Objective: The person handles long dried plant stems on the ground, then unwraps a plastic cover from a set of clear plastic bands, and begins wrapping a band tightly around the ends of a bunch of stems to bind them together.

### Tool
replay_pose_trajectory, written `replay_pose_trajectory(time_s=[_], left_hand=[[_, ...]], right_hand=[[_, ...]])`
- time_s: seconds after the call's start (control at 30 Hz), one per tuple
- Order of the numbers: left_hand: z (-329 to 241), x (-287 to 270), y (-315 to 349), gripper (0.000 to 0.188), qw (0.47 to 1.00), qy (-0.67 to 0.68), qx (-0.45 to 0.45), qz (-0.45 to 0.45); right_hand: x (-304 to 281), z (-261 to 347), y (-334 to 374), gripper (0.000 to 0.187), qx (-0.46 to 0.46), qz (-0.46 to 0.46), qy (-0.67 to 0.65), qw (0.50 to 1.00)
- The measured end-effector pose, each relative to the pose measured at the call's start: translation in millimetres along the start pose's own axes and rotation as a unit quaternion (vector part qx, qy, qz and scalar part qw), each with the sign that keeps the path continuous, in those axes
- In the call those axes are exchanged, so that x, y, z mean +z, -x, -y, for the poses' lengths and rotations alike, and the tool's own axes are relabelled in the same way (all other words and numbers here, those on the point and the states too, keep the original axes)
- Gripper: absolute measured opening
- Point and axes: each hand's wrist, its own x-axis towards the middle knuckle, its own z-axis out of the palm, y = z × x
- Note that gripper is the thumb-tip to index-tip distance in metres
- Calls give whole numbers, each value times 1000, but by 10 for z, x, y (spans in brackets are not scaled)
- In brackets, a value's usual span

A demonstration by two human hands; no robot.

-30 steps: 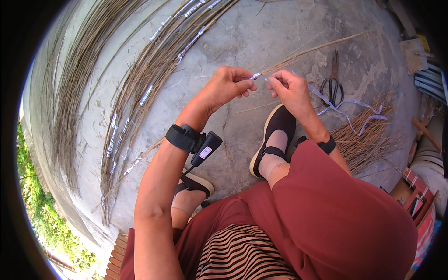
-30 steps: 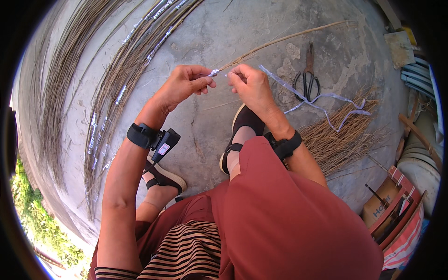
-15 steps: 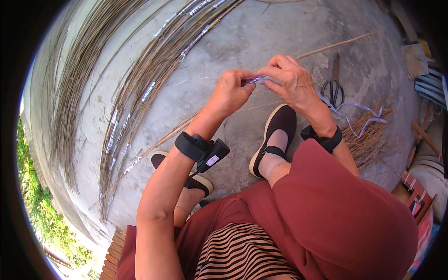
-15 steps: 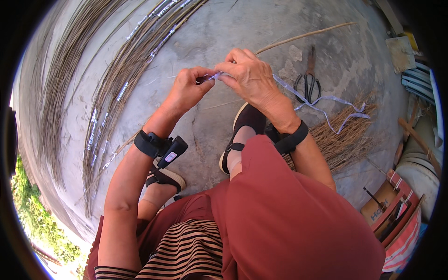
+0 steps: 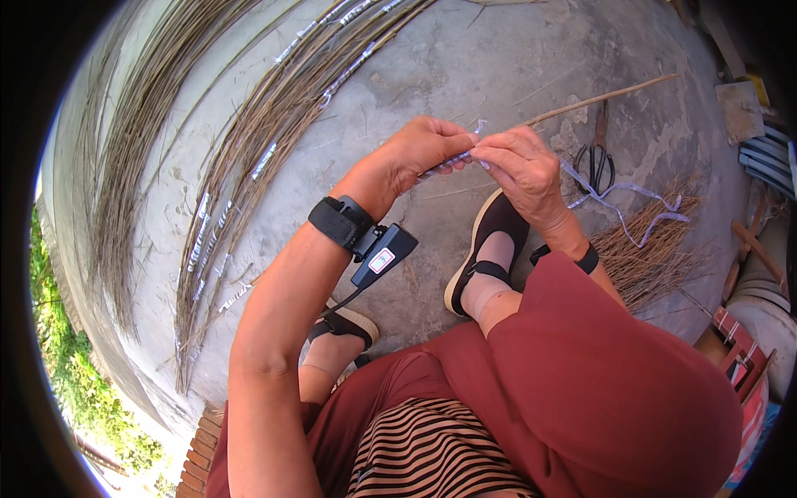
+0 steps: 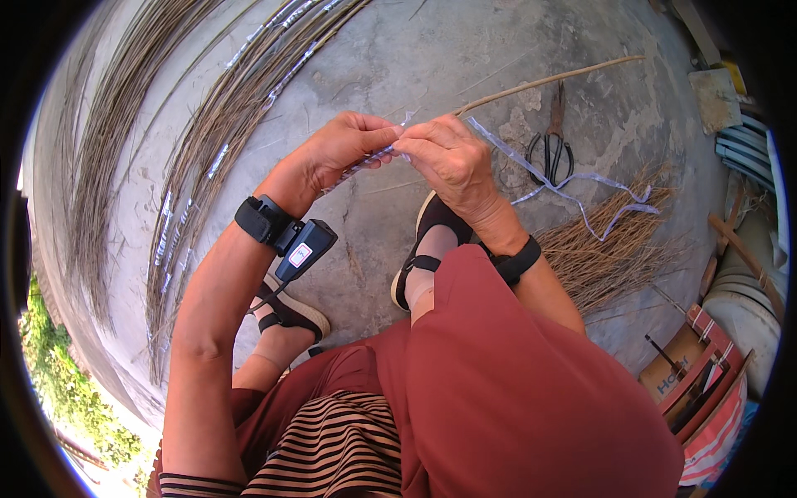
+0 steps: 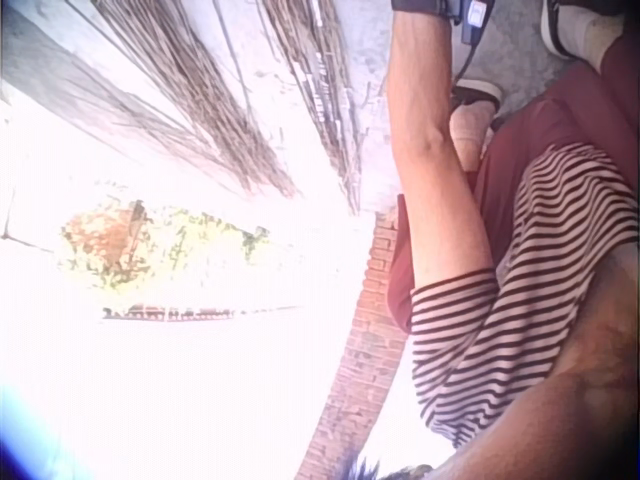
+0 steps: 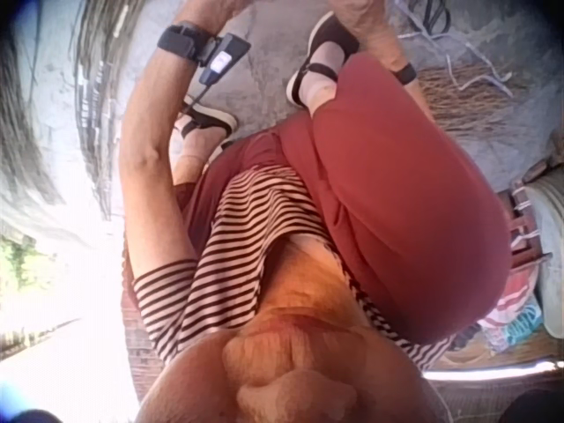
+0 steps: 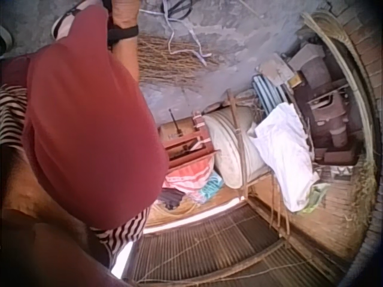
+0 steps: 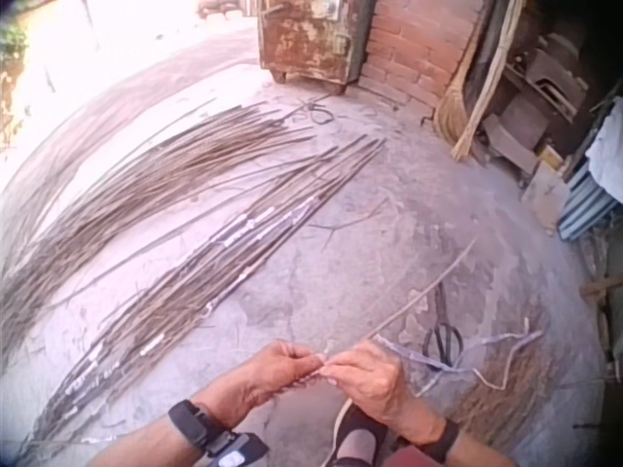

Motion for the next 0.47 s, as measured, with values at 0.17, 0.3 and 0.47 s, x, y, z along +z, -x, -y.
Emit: replay_pose_trajectory(time_s=[0.17, 0.3, 0.47], left_hand=[[82, 28, -42, 18, 992, -47, 74, -89], [182, 24, -19, 17, 986, 0, 133, -102], [165, 7, 51, 17, 986, 84, 119, -76]], right_hand=[[23, -35, 35, 13, 30, 7, 14, 999], [27, -27, 2, 11, 48, 12, 11, 999], [60, -33, -26, 7, 134, 11, -25, 991]])
